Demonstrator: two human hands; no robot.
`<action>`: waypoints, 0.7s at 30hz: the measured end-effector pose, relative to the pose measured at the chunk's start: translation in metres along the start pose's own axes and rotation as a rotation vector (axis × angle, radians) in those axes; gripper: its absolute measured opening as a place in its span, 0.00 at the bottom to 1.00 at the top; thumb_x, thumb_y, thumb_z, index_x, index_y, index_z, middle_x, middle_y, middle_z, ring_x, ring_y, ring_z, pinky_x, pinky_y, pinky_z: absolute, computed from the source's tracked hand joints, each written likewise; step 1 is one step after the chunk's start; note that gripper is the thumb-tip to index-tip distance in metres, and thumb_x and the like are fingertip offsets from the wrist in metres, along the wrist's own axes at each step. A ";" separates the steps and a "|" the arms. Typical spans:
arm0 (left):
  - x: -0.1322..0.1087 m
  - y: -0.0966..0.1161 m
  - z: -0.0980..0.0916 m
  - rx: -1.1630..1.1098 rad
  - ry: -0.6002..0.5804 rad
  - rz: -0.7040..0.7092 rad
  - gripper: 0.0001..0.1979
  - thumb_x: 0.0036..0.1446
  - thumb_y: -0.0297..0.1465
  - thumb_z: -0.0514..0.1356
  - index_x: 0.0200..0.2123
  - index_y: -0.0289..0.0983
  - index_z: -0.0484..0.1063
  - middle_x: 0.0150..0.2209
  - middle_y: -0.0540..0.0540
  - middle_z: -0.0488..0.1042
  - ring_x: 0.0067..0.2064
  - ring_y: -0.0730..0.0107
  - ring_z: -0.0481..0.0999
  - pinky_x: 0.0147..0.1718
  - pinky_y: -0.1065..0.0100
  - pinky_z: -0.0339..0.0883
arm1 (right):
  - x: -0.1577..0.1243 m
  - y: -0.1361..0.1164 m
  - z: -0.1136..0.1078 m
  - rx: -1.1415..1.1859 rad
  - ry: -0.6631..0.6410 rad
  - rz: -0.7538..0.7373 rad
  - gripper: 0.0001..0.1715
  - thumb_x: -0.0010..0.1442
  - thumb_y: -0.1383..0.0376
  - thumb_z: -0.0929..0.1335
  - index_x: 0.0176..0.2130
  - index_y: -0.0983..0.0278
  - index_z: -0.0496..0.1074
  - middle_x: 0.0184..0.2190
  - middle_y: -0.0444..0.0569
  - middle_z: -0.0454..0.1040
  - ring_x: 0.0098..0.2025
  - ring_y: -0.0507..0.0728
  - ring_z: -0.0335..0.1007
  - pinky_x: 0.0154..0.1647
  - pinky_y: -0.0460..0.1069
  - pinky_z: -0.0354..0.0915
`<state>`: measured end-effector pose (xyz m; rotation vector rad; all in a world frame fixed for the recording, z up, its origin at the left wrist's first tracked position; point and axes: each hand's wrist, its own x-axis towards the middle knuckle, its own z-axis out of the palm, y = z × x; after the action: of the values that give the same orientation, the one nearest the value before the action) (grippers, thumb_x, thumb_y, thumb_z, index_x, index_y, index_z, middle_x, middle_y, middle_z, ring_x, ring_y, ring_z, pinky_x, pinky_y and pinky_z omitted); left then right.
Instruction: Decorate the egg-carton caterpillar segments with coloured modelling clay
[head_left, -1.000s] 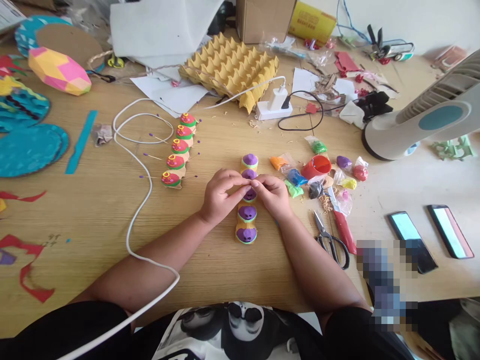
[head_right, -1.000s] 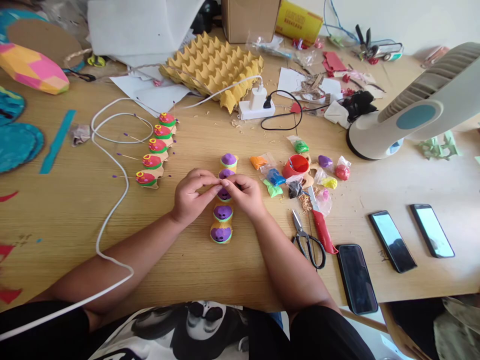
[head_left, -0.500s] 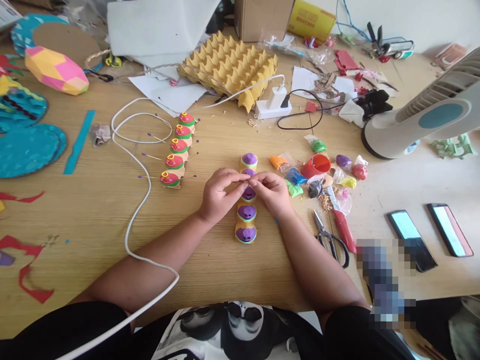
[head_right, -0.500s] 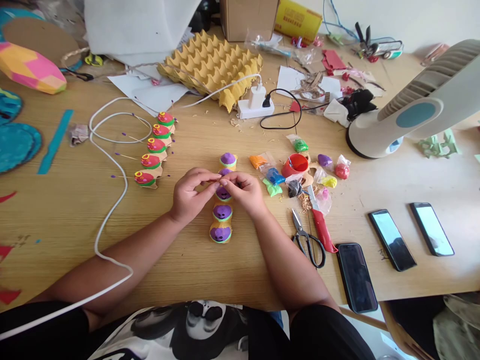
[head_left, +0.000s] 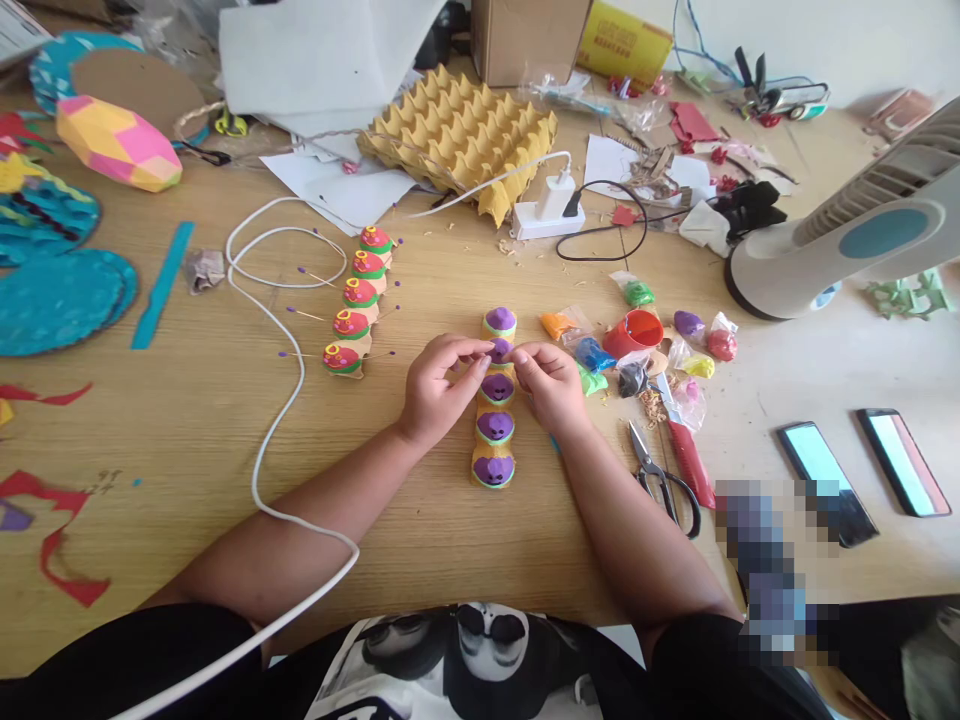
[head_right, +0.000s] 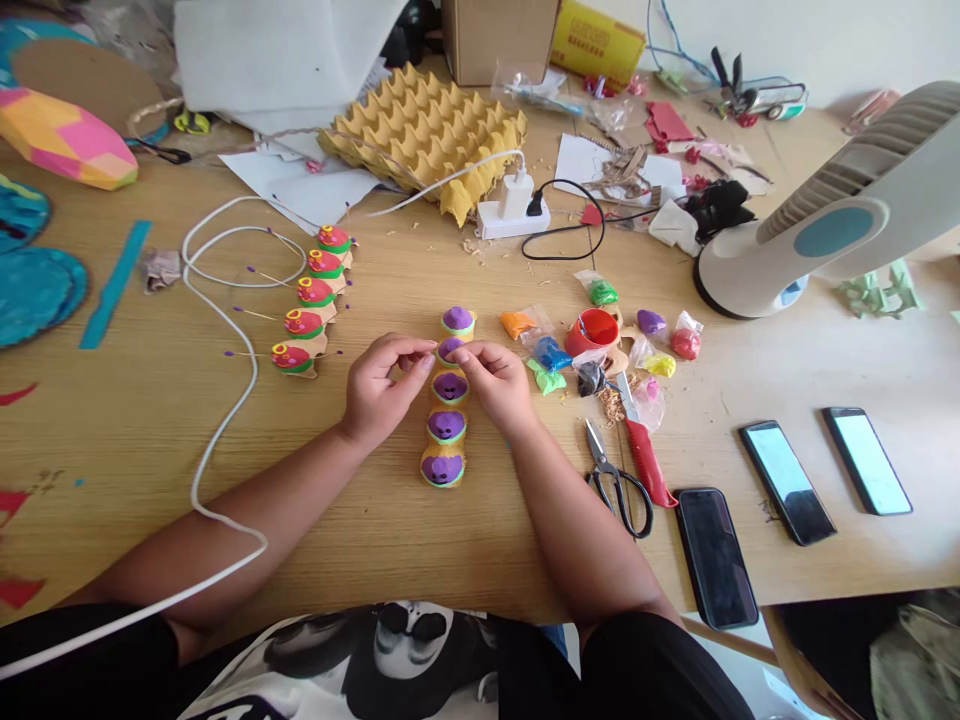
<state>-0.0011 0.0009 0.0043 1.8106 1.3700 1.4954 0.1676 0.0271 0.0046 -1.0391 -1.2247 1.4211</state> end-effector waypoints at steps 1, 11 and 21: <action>0.000 0.000 0.000 0.000 -0.002 -0.001 0.08 0.66 0.35 0.61 0.45 0.40 0.78 0.41 0.46 0.80 0.40 0.70 0.76 0.42 0.66 0.73 | 0.000 0.000 0.000 0.020 0.001 0.007 0.24 0.52 0.43 0.75 0.32 0.61 0.78 0.19 0.41 0.66 0.23 0.50 0.60 0.24 0.46 0.58; 0.000 0.000 0.000 -0.024 0.014 0.010 0.07 0.66 0.33 0.61 0.44 0.40 0.78 0.40 0.47 0.80 0.39 0.71 0.76 0.42 0.67 0.73 | 0.001 0.003 -0.002 0.050 0.045 -0.012 0.20 0.52 0.48 0.77 0.30 0.62 0.79 0.17 0.40 0.64 0.21 0.49 0.57 0.23 0.46 0.57; 0.001 0.001 0.000 -0.026 0.008 0.016 0.07 0.65 0.32 0.61 0.44 0.39 0.78 0.40 0.47 0.79 0.39 0.71 0.76 0.42 0.67 0.72 | 0.002 0.002 -0.002 -0.025 0.050 0.002 0.25 0.55 0.43 0.74 0.31 0.62 0.79 0.17 0.40 0.63 0.22 0.49 0.58 0.23 0.46 0.57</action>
<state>-0.0013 0.0011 0.0051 1.8055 1.3372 1.5230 0.1688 0.0296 0.0020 -1.0869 -1.2088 1.3762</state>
